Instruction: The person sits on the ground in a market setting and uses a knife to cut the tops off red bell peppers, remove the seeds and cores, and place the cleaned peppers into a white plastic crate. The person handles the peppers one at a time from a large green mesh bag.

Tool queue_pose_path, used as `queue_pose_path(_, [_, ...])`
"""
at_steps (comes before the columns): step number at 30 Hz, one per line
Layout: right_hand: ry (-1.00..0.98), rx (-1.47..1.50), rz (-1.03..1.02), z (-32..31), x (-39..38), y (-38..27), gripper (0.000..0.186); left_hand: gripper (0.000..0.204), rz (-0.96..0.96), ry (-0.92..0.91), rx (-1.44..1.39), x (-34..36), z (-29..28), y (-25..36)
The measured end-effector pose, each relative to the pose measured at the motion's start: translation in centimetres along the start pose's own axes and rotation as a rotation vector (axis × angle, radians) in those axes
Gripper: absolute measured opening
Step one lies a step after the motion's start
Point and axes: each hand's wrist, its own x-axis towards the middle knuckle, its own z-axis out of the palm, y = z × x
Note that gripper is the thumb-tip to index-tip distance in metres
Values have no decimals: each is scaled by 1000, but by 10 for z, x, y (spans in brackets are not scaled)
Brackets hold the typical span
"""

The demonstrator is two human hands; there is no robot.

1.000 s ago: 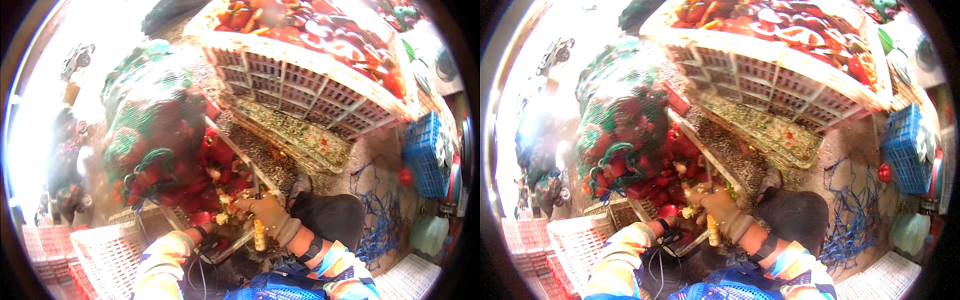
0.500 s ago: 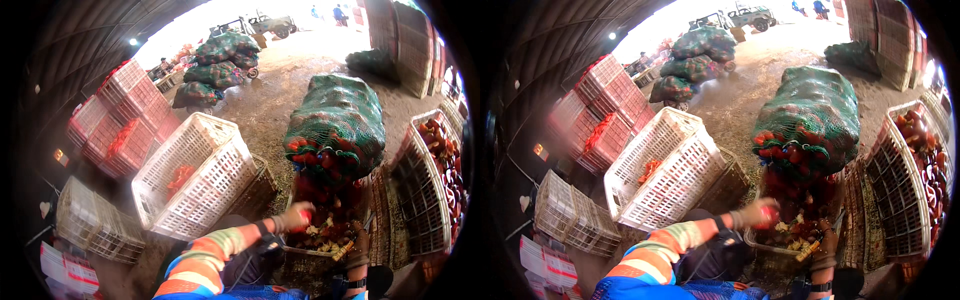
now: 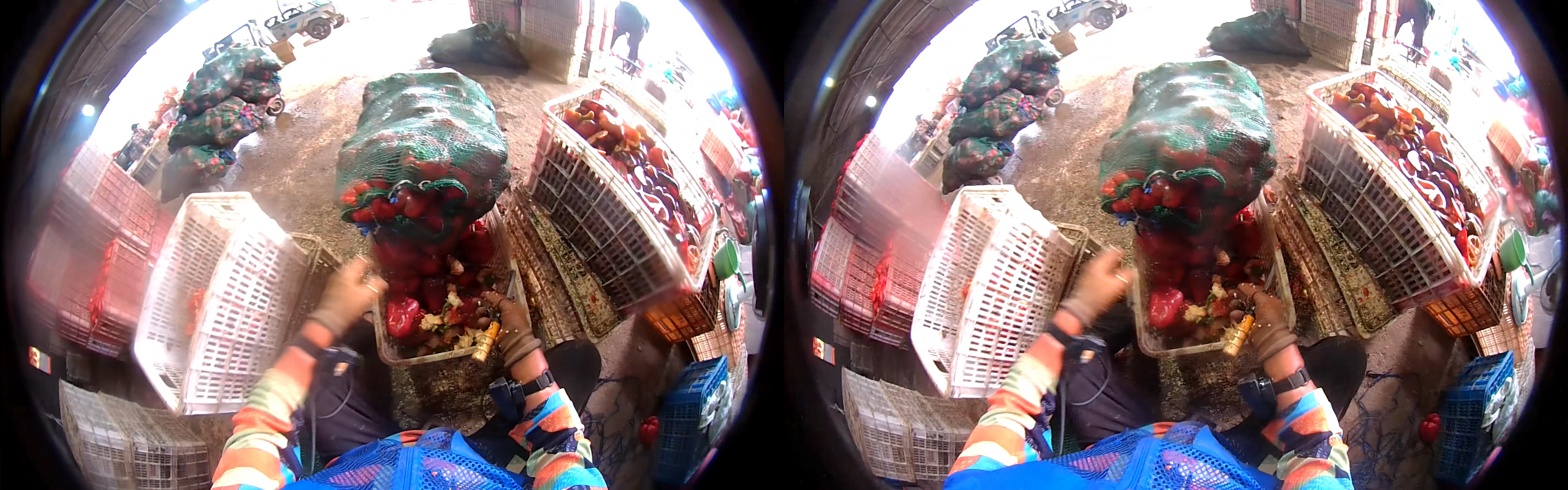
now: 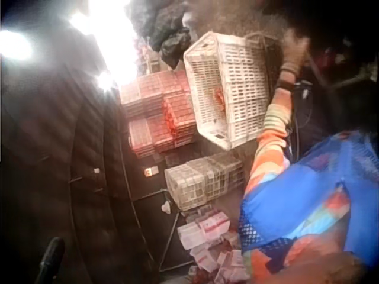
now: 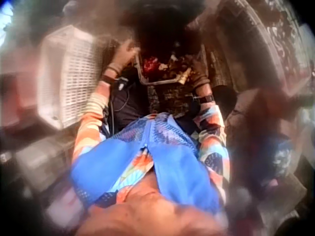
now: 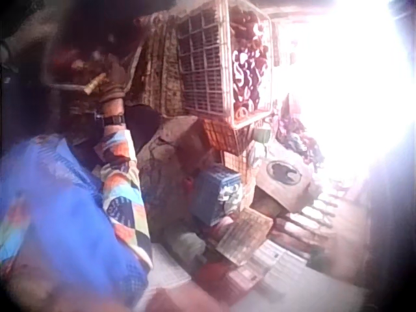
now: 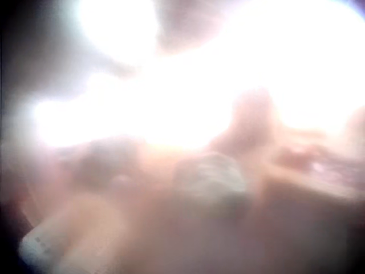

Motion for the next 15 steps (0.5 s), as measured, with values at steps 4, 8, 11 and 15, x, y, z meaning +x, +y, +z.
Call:
queue_pose_path(4, [-103,464,-67,16,-3,-25,18,59,-106,-450,580,-16,129,-50])
queue_pose_path(8, [-111,181,116,4,-6,-3,22,64,-80,-527,781,-15,177,-76])
queue_pose_path(11, [-83,99,292,20,-12,-10,23,67,-173,-577,685,-2,175,-67])
queue_pose_path(15, [-85,54,217,20,-12,-18,21,61,-223,-651,618,15,154,-55])
